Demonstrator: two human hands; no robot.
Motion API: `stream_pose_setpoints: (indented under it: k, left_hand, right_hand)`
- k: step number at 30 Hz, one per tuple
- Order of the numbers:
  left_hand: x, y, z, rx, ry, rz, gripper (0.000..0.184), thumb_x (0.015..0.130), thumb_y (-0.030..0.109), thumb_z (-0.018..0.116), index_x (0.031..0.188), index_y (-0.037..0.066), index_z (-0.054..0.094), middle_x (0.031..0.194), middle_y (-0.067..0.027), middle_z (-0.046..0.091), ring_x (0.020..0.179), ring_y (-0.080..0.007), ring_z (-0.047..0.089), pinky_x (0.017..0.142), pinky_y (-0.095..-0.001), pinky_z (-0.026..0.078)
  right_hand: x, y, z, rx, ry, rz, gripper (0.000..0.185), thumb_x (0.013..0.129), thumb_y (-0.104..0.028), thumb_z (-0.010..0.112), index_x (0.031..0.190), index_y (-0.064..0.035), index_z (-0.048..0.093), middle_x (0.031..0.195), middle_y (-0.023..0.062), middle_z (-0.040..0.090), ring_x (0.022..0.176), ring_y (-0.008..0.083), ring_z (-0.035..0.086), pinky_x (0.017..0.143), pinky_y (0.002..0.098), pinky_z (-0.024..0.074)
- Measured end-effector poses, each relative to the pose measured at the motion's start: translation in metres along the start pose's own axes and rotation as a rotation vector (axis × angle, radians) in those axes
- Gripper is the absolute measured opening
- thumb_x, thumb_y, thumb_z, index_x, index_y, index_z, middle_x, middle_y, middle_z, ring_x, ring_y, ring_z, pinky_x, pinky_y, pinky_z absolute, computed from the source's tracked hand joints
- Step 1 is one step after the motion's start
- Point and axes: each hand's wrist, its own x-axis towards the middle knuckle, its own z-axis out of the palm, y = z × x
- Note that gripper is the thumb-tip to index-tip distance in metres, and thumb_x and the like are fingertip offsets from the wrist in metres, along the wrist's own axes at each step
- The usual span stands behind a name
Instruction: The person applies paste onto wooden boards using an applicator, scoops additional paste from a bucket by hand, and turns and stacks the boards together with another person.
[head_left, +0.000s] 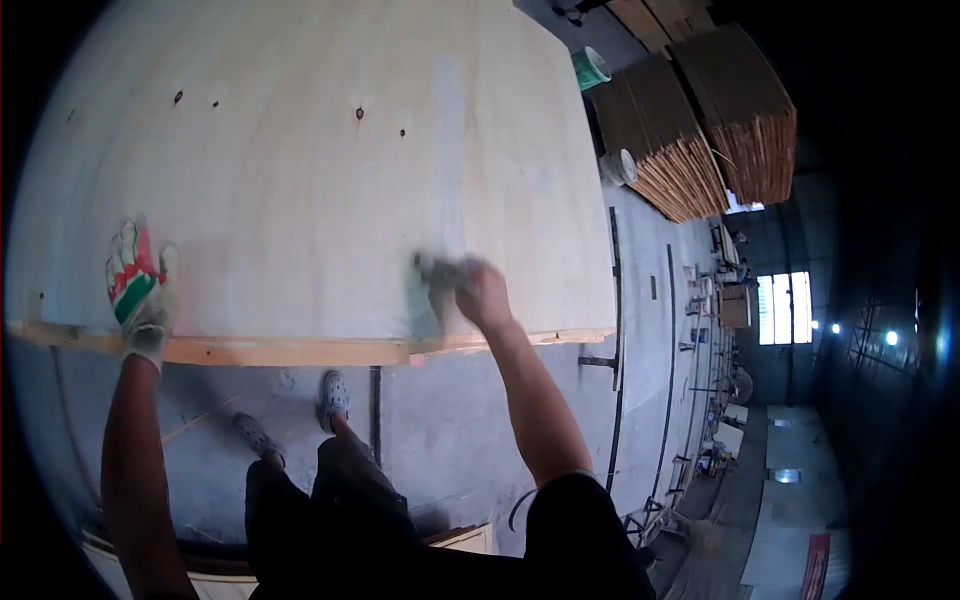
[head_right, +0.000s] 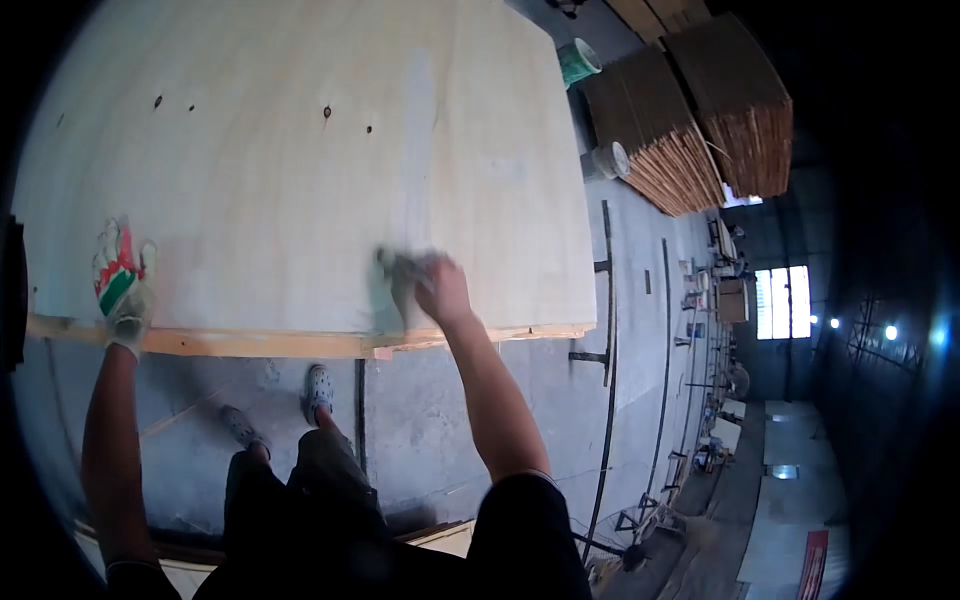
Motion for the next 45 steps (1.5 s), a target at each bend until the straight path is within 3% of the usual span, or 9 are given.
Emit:
stream_pose_setpoints:
  k: [10,14,20,26,32,35,37,40,45]
  left_hand:
    - [0.030,-0.050,-0.003,-0.017,-0.082,0.103,0.060,0.095,0.043,0.054,0.144,0.012,0.046,0.148,-0.0158,0.046,0.135,-0.0351,0.043,0.108,-0.0499,0.037]
    - [0.097,-0.183,0.001,-0.157,-0.474,-0.283,0.055,0.098,0.047,0.048,0.144,0.018,0.047,0.146,-0.0141,0.048,0.127,-0.0344,0.052,0.101,-0.0449,0.044]
    - [0.094,-0.240,0.039,0.062,-0.053,-0.298,0.055,0.101,0.044,0.048,0.148,0.015,0.043,0.152,-0.0130,0.041,0.139,-0.0344,0.039,0.109,-0.0469,0.036]
    - [0.095,-0.236,0.031,0.048,-0.085,-0.268,0.054,0.101,0.041,0.049,0.149,0.015,0.042,0.152,-0.0148,0.040,0.140,-0.0352,0.037,0.109,-0.0474,0.035]
    - [0.098,-0.236,0.028,-0.016,-0.072,-0.272,0.053,0.102,0.041,0.048,0.148,0.014,0.042,0.152,-0.0164,0.040,0.141,-0.0366,0.036,0.110,-0.0480,0.035]
    - [0.102,-0.232,0.027,0.063,-0.066,-0.251,0.053,0.102,0.040,0.047,0.147,0.013,0.043,0.152,-0.0171,0.040,0.140,-0.0373,0.038,0.110,-0.0475,0.036]
    - [0.098,-0.229,0.028,0.110,-0.079,-0.276,0.052,0.102,0.040,0.048,0.147,0.013,0.044,0.151,-0.0176,0.041,0.139,-0.0376,0.039,0.109,-0.0472,0.037]
    - [0.094,-0.238,0.031,0.055,-0.058,-0.233,0.053,0.102,0.041,0.048,0.147,0.013,0.044,0.150,-0.0178,0.042,0.134,-0.0385,0.044,0.106,-0.0470,0.040]
    - [0.089,-0.248,0.048,0.024,-0.042,-0.300,0.055,0.101,0.044,0.049,0.145,0.012,0.046,0.149,-0.0182,0.043,0.128,-0.0388,0.050,0.103,-0.0481,0.042]
  right_hand:
    - [-0.027,-0.228,0.018,0.351,-0.068,0.280,0.032,0.076,-0.013,0.065,0.107,-0.0062,0.073,0.092,0.0186,0.071,0.085,0.0344,0.069,0.076,0.0392,0.0557]
    - [0.056,-0.215,-0.040,0.290,0.194,0.266,0.026,0.080,-0.016,0.063,0.099,-0.0013,0.073,0.080,0.0172,0.072,0.074,0.0224,0.073,0.066,0.0346,0.0548]
    - [0.236,-0.149,-0.001,1.157,0.329,0.453,0.026,0.083,-0.014,0.063,0.100,0.0039,0.071,0.078,0.0123,0.070,0.076,0.0190,0.069,0.073,0.0323,0.0555]
    - [0.283,-0.121,0.070,-0.252,0.087,0.203,0.029,0.085,-0.012,0.065,0.109,0.0020,0.069,0.089,0.0248,0.068,0.079,0.0297,0.067,0.075,0.0337,0.0550]
    - [0.205,-0.114,-0.016,0.917,0.111,0.609,0.030,0.083,-0.004,0.060,0.112,-0.0024,0.070,0.087,0.0085,0.071,0.077,0.0148,0.067,0.067,0.0294,0.0527]
    - [0.224,-0.068,0.009,0.806,0.087,0.768,0.027,0.084,-0.007,0.060,0.107,-0.0034,0.073,0.093,0.0113,0.072,0.081,0.0195,0.069,0.071,0.0323,0.0540]
    - [0.251,-0.061,0.048,-0.171,0.281,0.603,0.029,0.085,-0.016,0.055,0.105,-0.0058,0.073,0.094,0.0162,0.073,0.088,0.0298,0.071,0.079,0.0409,0.0538]
    - [0.246,-0.064,0.054,-0.142,0.234,0.443,0.023,0.083,-0.022,0.059,0.091,-0.0057,0.073,0.100,0.0209,0.070,0.092,0.0397,0.067,0.080,0.0450,0.0530]
    - [0.124,-0.092,-0.011,0.398,-0.120,0.388,0.021,0.082,-0.006,0.060,0.097,-0.0014,0.073,0.088,0.0108,0.073,0.076,0.0164,0.063,0.072,0.0305,0.0518]
